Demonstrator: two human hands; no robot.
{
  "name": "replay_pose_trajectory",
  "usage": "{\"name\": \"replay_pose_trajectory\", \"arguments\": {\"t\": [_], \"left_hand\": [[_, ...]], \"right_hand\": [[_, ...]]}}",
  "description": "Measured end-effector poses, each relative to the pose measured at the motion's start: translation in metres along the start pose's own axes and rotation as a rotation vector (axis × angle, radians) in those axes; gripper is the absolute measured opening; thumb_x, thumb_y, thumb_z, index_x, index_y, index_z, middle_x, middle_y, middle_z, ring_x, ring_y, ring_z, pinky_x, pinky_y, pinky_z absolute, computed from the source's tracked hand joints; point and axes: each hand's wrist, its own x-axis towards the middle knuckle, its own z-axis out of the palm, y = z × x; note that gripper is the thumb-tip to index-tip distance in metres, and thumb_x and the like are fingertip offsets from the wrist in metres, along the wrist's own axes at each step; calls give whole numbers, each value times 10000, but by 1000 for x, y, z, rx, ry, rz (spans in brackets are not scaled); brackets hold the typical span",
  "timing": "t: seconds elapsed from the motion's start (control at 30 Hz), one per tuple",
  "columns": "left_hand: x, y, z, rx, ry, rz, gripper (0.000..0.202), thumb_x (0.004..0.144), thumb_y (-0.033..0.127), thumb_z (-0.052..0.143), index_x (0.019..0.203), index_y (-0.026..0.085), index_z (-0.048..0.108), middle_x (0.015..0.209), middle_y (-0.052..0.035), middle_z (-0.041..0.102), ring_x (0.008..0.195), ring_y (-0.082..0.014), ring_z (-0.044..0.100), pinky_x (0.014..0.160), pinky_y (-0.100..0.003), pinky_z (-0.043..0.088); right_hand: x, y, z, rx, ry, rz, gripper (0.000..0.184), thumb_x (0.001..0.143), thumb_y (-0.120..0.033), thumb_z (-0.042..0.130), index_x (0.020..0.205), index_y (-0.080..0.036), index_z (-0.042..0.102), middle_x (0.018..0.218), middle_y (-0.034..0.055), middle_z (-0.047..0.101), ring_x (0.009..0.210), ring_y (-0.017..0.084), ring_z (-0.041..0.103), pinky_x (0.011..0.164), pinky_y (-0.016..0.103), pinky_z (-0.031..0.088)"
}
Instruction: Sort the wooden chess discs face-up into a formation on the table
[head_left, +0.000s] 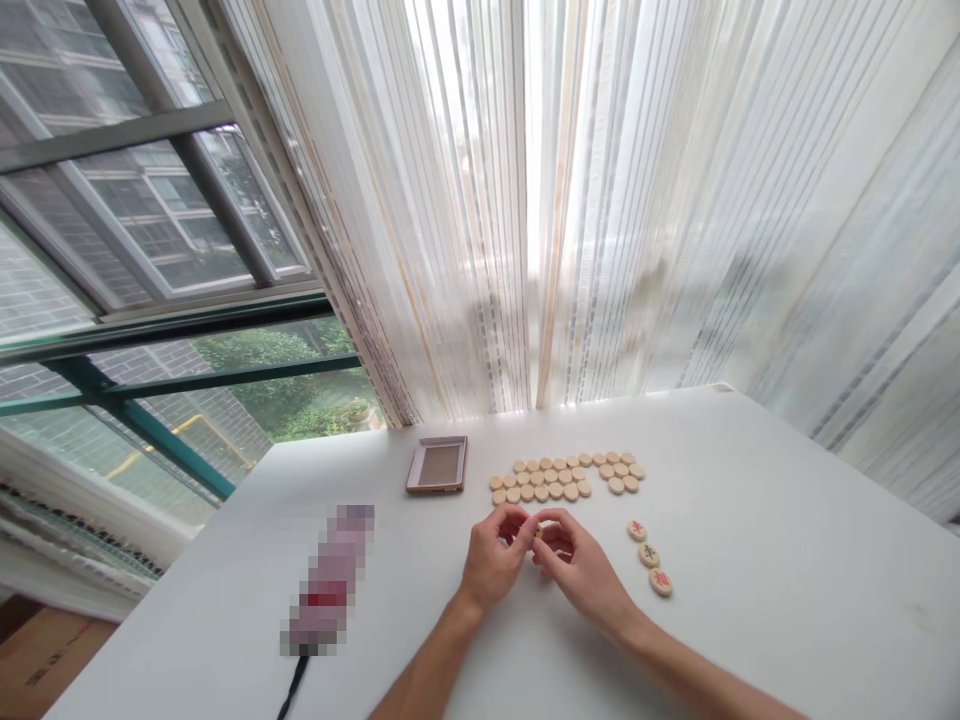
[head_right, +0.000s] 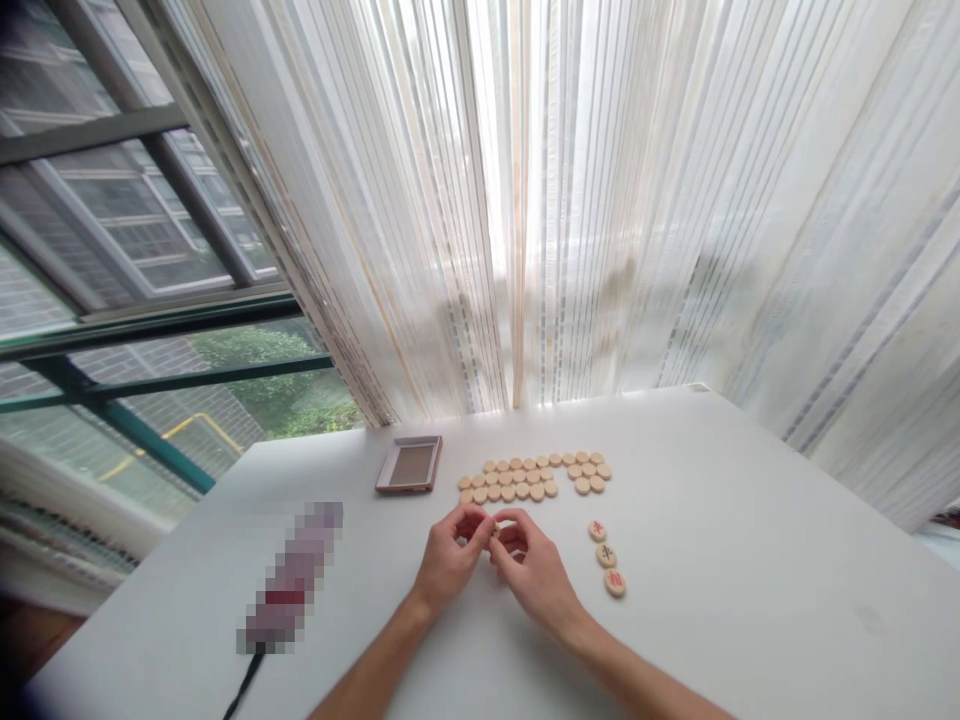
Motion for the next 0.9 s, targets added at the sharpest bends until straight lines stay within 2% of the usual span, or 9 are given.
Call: {"name": "replay_pose_trajectory", "arguments": {"t": [0.17,0.4,0.6,0.9], "left_hand": [[1,-1,-1,2,0,6,249,946,398,558,979,182,675,851,-41,733,741,-164,685,696,-253,534],[-1,1,1,7,-13,22,229,941,369,572,1023,178,668,870,-46,739,771,-164,694,683,-238,520],[-3,4,1,45,-53,42,186,938,316,567,1014,181,670,891,-46,735,732,-149,670,667,-237,510],[-6,7,0,137,-142,116,207,876,272,635,1070,197,640,951,-35,705,735,-135,639,653,-237,504]], "right_hand": [[8,5,-4,-15,-33,-14,331,890,-498,623,1093,-243,561,811,21,687,761,224,687,701,346,546],[4,5,-6,44,-36,-9,335,946,-503,534,1149,-237,506,829,27,677,761,208,666,750,353,535],[2,9,-5,-19,22,4,285,966,-515,485,1056,-245,482,747,-1,636,692,193,638,676,322,509],[-3,0,-7,-62,45,-8,250,956,-494,510,956,-246,485,707,-6,627,637,174,583,579,274,458]]}}
